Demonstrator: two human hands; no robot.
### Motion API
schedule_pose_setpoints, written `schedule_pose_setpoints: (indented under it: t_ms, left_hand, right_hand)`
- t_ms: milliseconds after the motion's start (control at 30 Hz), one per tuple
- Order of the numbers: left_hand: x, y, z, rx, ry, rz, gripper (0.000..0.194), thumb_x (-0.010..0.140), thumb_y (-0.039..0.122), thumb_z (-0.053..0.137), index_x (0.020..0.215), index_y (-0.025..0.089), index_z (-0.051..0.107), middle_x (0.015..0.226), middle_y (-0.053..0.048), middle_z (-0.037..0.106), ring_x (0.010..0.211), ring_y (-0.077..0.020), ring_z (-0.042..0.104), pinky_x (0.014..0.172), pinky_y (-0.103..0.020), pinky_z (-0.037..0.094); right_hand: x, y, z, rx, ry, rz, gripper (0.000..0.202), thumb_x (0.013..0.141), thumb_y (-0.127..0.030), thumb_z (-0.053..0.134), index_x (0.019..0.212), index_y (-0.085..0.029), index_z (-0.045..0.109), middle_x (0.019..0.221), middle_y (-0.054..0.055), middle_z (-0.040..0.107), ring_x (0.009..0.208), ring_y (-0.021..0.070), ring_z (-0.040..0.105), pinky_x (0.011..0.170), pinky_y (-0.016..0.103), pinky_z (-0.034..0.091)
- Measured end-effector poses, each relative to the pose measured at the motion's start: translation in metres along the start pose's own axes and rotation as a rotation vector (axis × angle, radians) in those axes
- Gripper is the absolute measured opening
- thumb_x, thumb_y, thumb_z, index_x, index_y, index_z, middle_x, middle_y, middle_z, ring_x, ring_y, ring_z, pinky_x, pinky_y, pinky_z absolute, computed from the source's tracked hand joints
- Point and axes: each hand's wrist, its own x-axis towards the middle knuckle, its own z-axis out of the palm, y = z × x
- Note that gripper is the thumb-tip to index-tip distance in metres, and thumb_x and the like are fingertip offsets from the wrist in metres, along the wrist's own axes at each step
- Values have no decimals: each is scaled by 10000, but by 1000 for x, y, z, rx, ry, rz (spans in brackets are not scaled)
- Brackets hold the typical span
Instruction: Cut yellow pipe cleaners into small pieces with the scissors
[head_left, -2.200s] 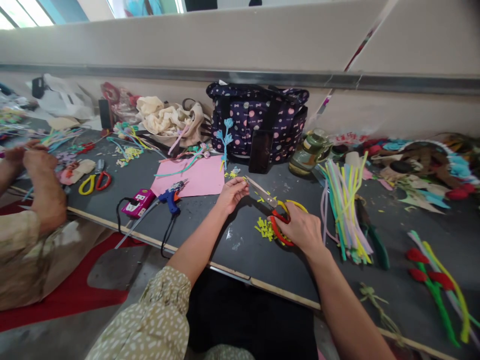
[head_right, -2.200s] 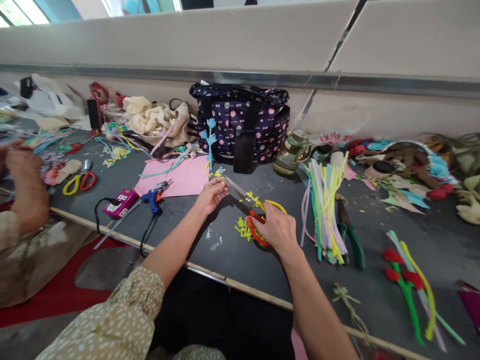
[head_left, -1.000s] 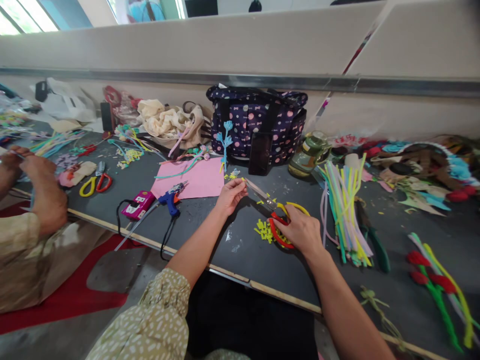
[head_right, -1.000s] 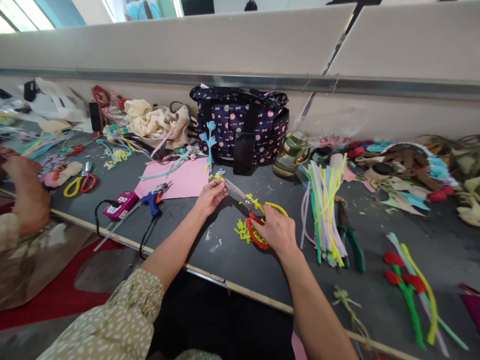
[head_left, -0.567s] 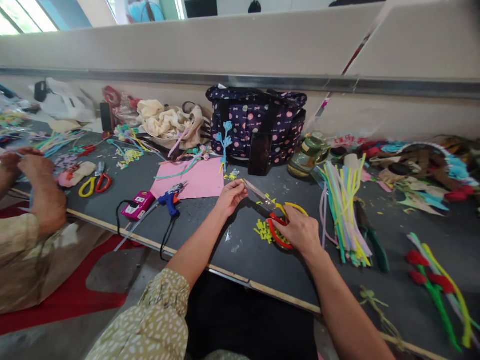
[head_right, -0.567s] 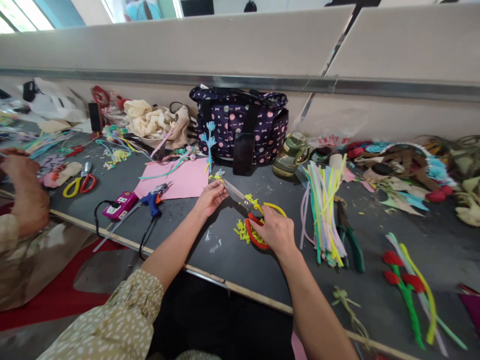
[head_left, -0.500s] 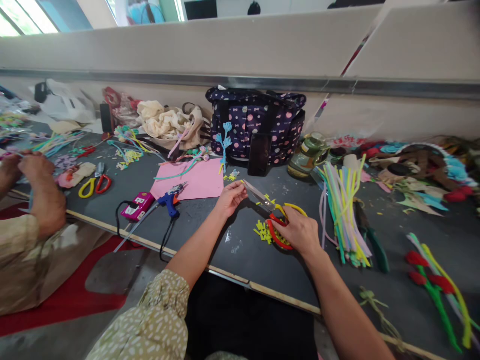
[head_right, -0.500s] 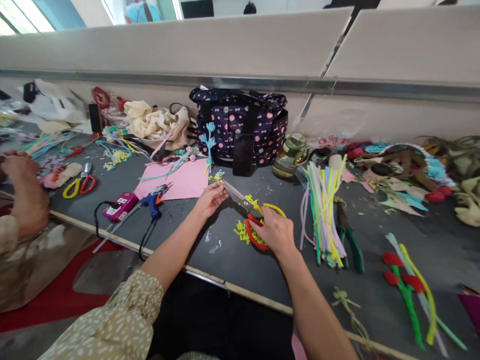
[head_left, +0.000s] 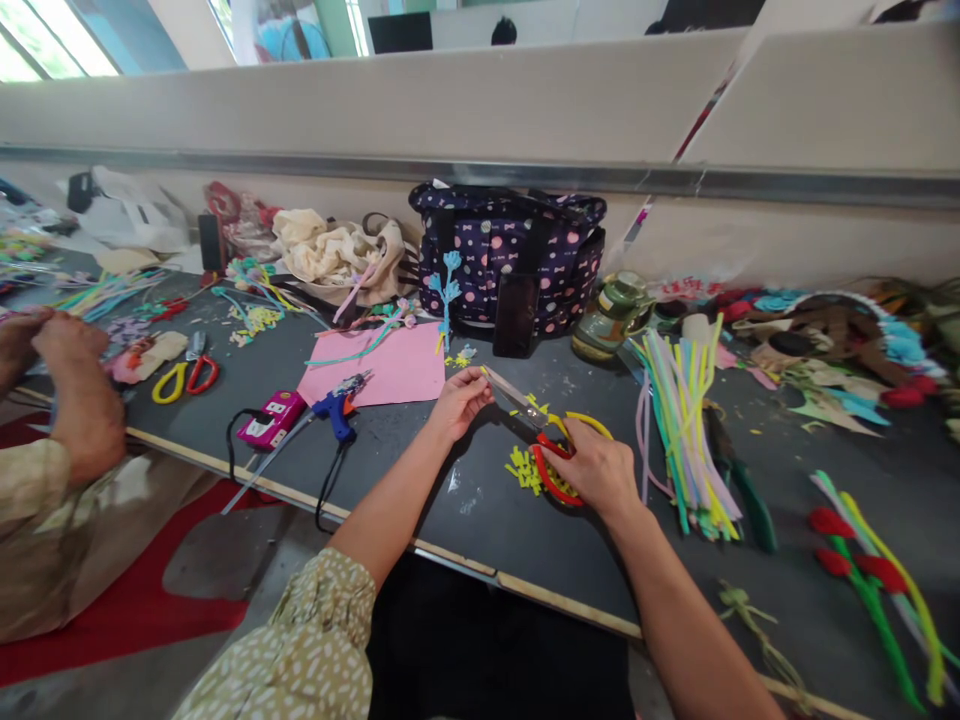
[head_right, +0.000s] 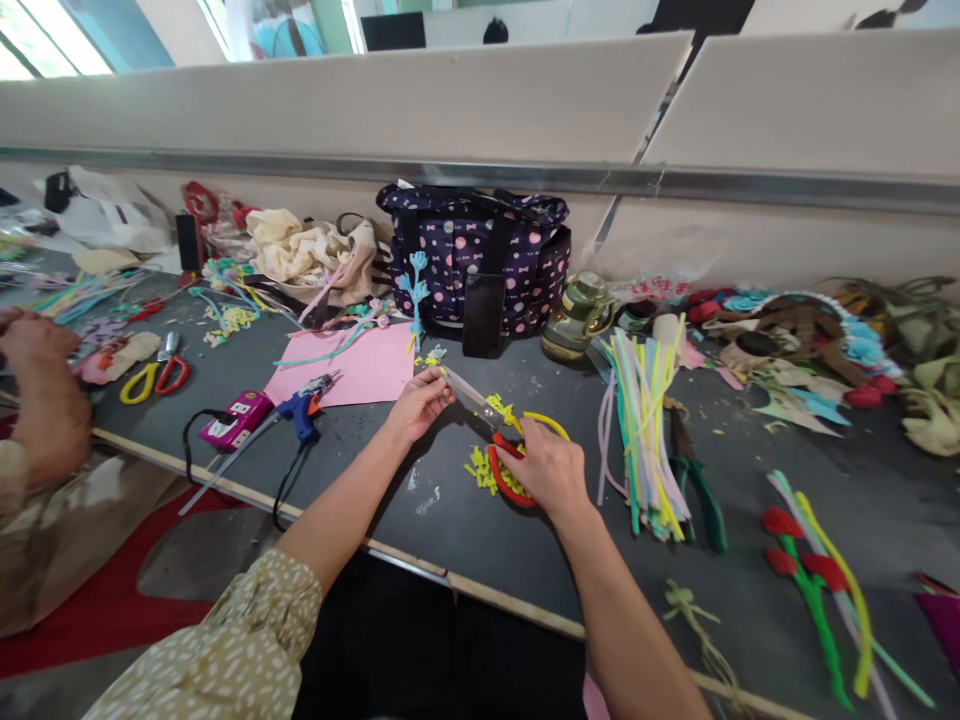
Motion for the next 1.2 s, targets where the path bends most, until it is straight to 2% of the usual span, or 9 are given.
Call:
schedule_pose_setpoints:
  t_ms: [167, 767, 933, 1200]
  left_hand:
    - [1, -2, -1, -7, -5, 1, 291, 595, 186, 822, 791, 142, 612, 595, 30, 582, 538, -69, 552, 625, -231, 491]
    - [2, -2, -4, 8, -78, -17, 278, 619, 205, 813, 775, 140, 592, 594, 30, 573, 547, -71, 555, 636, -229, 481]
    - [1, -1, -3, 19, -58, -22, 283, 608, 201, 817, 762, 146, 585, 578, 34, 562, 539, -74, 549, 629, -233, 477]
    - [1, -1, -3, 24, -53, -26, 289, 610, 202, 817, 763, 146, 578, 591, 33, 562, 548, -71, 546, 644, -237, 474]
  right_hand:
    - [0, 0, 2, -1, -12, -3, 476, 825, -596, 515, 1023, -176, 621, 801, 44, 708, 702, 166, 639, 532, 253, 298]
    - [0, 0, 1, 42, -12, -6, 532, 852, -652, 413, 941, -181, 645, 755, 57, 690, 645, 148, 605, 521, 250, 276]
    - [0, 0, -1, 59, -29, -6, 528, 847, -660, 421, 931, -188, 642, 776, 56, 694, 665, 156, 615, 526, 250, 280]
    - [1, -2, -4, 57, -43, 5, 497, 855, -641, 418, 855, -197, 640, 686, 35, 665, 587, 140, 571, 514, 252, 242]
